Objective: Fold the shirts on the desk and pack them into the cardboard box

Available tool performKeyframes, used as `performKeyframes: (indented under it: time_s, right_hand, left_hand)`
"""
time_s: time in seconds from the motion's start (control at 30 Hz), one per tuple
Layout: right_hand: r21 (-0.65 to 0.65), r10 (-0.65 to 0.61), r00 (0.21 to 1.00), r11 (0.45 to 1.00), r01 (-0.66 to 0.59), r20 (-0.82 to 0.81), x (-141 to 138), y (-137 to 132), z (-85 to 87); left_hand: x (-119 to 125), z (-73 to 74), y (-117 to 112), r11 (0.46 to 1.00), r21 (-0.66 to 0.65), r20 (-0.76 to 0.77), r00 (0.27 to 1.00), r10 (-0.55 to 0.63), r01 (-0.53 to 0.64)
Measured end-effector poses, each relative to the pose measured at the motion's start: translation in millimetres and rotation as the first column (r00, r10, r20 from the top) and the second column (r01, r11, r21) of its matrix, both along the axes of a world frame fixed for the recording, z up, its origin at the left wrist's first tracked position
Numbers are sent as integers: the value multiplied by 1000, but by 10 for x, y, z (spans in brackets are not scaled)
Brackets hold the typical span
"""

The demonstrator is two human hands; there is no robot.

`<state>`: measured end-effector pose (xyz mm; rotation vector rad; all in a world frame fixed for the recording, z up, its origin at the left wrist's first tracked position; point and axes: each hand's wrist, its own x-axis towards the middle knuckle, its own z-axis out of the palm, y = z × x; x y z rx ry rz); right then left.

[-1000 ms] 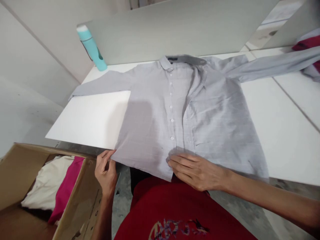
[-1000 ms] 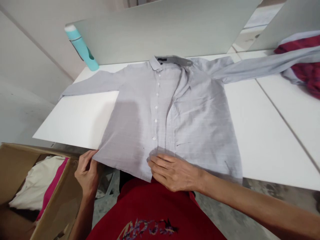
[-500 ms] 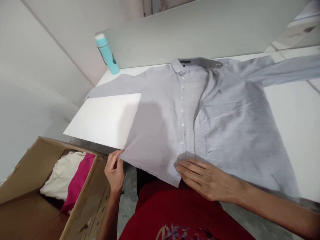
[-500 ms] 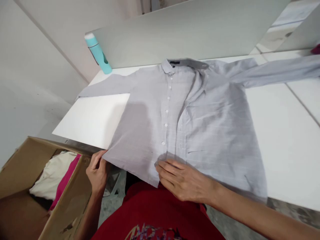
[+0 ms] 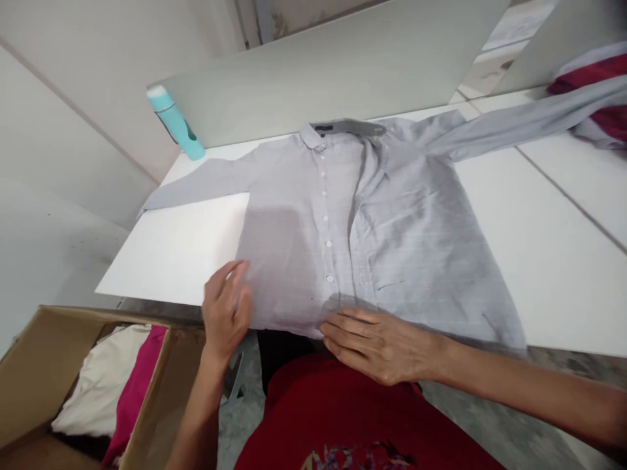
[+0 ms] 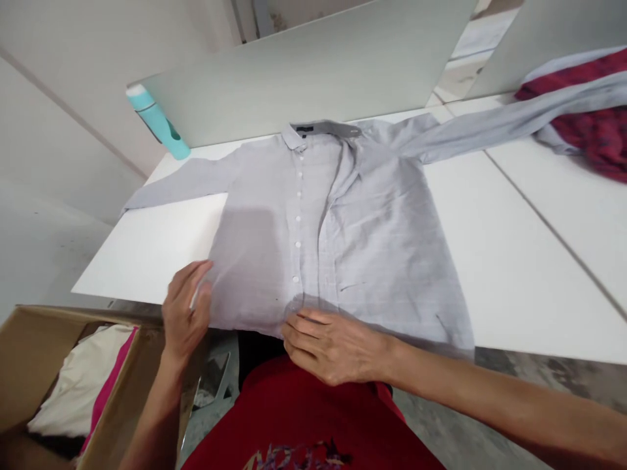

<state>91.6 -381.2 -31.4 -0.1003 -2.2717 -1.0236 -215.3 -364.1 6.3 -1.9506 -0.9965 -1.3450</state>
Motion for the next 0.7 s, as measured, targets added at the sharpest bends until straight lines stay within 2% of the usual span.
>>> performKeyframes:
  time_s: [0.07, 0.17, 0.23, 0.3, 0.4, 0.47, 0.57, 0.7]
  right_hand:
    - [4, -14, 1000, 1000, 14, -12, -8, -7, -11]
    - [-1, -62, 998, 998, 62, -29, -13, -4, -68]
    - [-5, -90, 995, 996, 90, -45, -14, 5, -115]
    - [-10, -116, 992, 993, 116, -49, -9, 8, -155]
    - [-28, -140, 989, 990, 139, -40, 24, -18, -203]
    - [-53, -149, 989, 988, 148, -23, 65, -52, -239]
    - [-116, -157, 988, 981, 157, 11, 133, -87, -290]
    - [-165, -168, 985, 972, 170, 25, 186, -97, -331]
  left_hand:
    - [242, 311, 189, 990, -141, -184, 981, -55, 29]
    - [654, 693, 625, 963, -269, -405, 904, -135, 23]
    - [923, 869, 977, 941, -337, -485, 862, -146, -30]
    - [1153, 978, 1311, 914, -394, -527, 839, -136, -100]
    - [1366, 1010, 1663, 875, -450, -534, 839, -102, -180]
    - [1411, 964, 1787, 887, -431, -520, 849, -92, -168]
    - [1399, 893, 1875, 913, -403, -474, 868, -148, -64]
    - [1382, 913, 1917, 902, -431, -392, 903, -175, -12]
